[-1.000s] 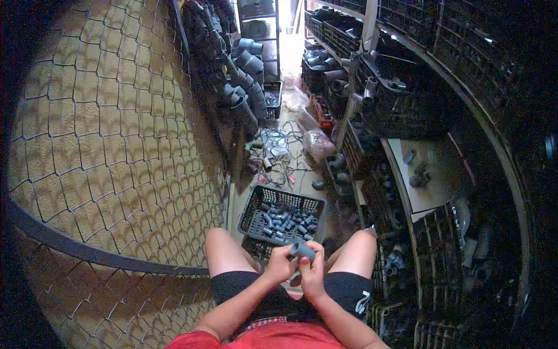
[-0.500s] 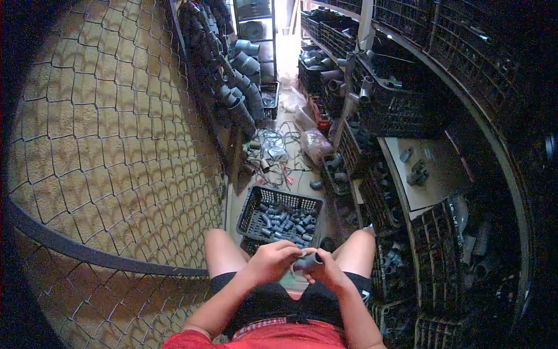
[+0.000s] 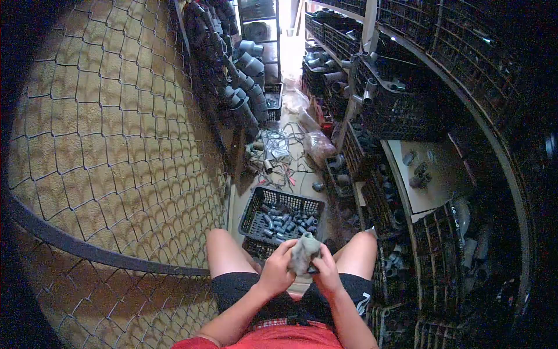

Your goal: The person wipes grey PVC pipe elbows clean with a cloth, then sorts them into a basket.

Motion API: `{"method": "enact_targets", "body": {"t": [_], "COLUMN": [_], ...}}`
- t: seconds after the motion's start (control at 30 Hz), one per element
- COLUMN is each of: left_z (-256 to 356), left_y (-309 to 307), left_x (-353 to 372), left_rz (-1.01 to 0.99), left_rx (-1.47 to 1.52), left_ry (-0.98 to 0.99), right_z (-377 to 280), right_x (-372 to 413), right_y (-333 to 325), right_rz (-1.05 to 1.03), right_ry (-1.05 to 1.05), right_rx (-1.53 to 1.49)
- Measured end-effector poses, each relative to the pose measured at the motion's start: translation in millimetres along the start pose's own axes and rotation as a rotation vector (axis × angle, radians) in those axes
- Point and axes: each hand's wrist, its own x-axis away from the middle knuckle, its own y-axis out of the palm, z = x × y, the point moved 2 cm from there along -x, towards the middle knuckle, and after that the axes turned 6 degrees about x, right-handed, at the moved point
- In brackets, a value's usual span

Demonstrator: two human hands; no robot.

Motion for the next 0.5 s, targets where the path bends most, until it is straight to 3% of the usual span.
{"method": "enact_targets", "body": {"t": [0.1,0.27,0.33,0.5], "left_z": [-8.1,8.0,7.8,7.9], "left_y": [1.4,-10.4,-11.7,-13.7], "left_x": [4.8,-5.3,-7.4,-12.4], "left_rz": [0.004,-0.124,-0.164,-0.216], "left_rx": [0.234,0.204,0.222,0.246], "left_ry": [-0.097,-0.049,-0.053,-0.003], "right_z": [-1.7,-18.9,-37.3,-16.5], "right_x": [2.6,7.3,12.1,11.5], "right_y": [-0.7,5.5,11.0,4.7], "right_rz": [-0.012,-0.055,-0.051,-0.053], "right_ry": [-0.068,-0.164,-0.325,-0.354], "right_rx": [0.196,0.417,0.688,0.707]}}
